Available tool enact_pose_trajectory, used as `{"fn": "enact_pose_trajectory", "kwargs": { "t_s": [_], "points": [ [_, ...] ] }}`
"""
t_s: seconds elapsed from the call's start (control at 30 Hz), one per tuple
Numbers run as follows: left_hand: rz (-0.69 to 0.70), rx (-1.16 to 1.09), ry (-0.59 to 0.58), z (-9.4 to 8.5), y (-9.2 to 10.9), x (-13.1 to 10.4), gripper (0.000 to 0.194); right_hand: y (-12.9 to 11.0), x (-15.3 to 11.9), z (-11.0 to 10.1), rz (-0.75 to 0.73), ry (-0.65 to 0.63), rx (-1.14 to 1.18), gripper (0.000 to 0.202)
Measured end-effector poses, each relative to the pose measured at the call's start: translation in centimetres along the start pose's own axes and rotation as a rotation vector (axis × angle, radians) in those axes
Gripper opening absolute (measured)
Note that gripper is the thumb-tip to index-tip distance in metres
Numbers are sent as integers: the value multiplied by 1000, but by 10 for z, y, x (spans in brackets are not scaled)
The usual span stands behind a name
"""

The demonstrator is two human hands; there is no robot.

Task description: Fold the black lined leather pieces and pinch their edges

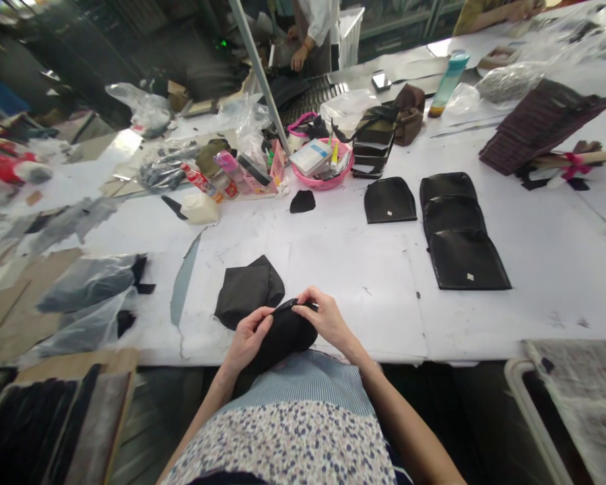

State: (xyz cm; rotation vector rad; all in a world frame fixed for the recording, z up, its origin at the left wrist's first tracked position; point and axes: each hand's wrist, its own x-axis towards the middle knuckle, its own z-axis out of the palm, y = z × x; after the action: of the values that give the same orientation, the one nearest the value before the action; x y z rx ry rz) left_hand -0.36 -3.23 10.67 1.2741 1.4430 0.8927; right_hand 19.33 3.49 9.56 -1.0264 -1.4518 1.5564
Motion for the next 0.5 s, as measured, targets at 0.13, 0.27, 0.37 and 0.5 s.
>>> {"fn": "enact_pose_trajectory", "kwargs": {
  "t_s": [0.13, 0.27, 0.37, 0.5],
  "points": [
    [-3, 15, 55, 1, 0, 0, 22, -2, -1, 4, -3, -2, -26, 13],
    [86, 171, 28, 2, 10, -1, 22, -3, -4, 7, -13, 12, -58, 13],
    [124, 245, 55, 9, 16, -2, 20, -2, -5, 8, -22, 12, -115, 12],
    [112, 259, 144, 25, 14, -1, 24, -1, -7, 13, -60, -24, -178, 11]
  ]
}}
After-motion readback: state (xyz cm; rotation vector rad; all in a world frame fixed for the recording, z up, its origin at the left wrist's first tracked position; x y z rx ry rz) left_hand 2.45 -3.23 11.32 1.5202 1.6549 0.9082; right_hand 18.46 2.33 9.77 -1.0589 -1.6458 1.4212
